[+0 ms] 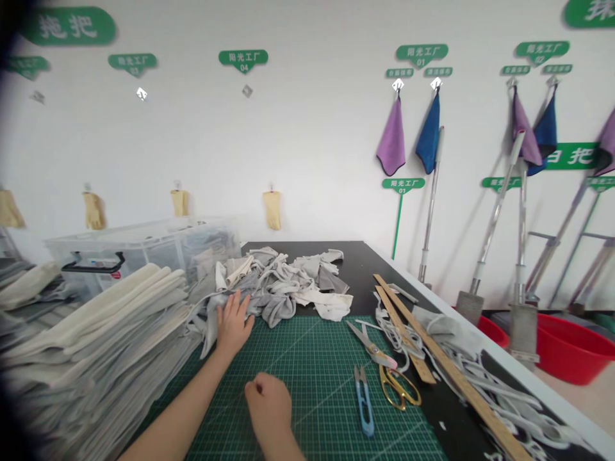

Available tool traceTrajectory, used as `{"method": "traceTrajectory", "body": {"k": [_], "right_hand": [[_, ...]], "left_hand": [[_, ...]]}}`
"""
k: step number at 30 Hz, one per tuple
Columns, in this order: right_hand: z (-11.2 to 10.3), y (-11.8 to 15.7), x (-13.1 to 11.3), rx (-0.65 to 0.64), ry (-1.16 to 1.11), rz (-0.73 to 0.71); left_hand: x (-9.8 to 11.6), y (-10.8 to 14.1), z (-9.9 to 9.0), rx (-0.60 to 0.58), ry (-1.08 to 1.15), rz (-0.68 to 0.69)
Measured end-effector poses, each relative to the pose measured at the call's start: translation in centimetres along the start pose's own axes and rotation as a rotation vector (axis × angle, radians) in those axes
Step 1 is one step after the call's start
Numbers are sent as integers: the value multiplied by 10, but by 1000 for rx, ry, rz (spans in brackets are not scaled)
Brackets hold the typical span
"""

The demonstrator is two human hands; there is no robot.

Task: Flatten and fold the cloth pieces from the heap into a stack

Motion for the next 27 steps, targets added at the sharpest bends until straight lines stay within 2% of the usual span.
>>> {"method": "traceTrajectory", "body": {"k": [4, 10, 16, 21, 27], "right_hand": [[-1, -5, 1, 30, -33, 10], [-2, -9, 2, 42, -74, 5], [2, -8, 3, 38, -45, 13], [3, -9, 2, 51, -20, 17], [2, -10, 3, 27, -39, 18]], "left_hand": [[0, 3, 10, -64, -47, -20], [1, 0, 13, -116, -83, -69], [5, -10, 18, -87, -103, -167], [11, -16, 23, -67, -109, -140], [8, -25, 35, -83, -110, -145]]}}
Point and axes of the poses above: each hand's wrist, its own y-axis away from the middle knuckle, its own z-axis out of the palm, x = y × z, the point moved 1 cm from there along -y, towards the middle knuckle, and after that the axes turned 12 degrees about y, right-handed, at the moved point
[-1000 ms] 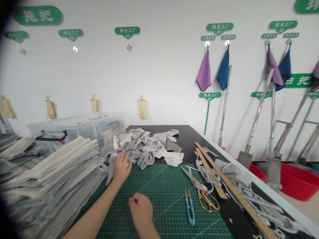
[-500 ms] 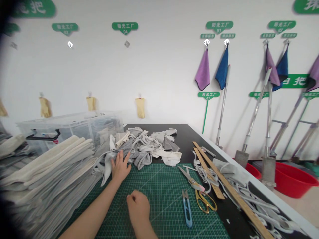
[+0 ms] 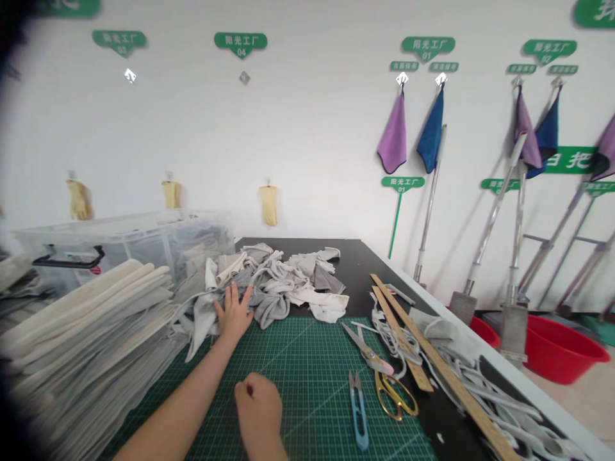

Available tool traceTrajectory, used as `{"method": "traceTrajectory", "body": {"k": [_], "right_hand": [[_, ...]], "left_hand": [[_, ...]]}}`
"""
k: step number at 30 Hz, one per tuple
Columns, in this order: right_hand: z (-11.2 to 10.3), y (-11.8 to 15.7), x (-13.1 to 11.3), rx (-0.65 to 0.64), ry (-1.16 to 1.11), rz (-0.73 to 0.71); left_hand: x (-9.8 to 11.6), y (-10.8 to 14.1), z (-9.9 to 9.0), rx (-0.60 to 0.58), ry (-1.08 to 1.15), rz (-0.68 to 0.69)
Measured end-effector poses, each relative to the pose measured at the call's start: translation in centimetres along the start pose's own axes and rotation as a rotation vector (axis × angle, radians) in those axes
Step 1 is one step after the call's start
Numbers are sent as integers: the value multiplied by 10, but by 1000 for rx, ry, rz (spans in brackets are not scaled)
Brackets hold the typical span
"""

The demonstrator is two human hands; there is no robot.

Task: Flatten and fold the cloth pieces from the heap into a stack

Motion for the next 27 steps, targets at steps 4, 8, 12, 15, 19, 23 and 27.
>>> {"method": "traceTrajectory", "body": {"k": [4, 8, 12, 15, 19, 23, 27], "right_hand": [[0, -2, 1, -3, -5, 8], [-1, -2, 0, -7, -13, 20], [-2, -1, -1, -20, -1, 34], [0, -2, 0, -3, 8, 39], [4, -5, 3, 3, -3, 36], [5, -6, 4, 8, 4, 47], [4, -5, 4, 4, -13, 54]], "left_hand": [[-1, -4, 6, -12, -32, -31], [-1, -6, 8, 11, -70, -90], [0, -10, 10, 24, -91, -167], [-5, -14, 13, 9, -101, -227], [-16, -19, 20, 5, -115, -225], [-25, -25, 24, -14, -100, -220], [-34, -32, 25, -50, -15, -258]]}}
Point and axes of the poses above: each hand's wrist, its own y-axis away from the middle knuckle, its own z-axis out of the palm, x = y × z, the point moved 1 cm from there along -y, towards the middle knuckle, and after that the axes turned 12 degrees about y, right-handed, at the moved point
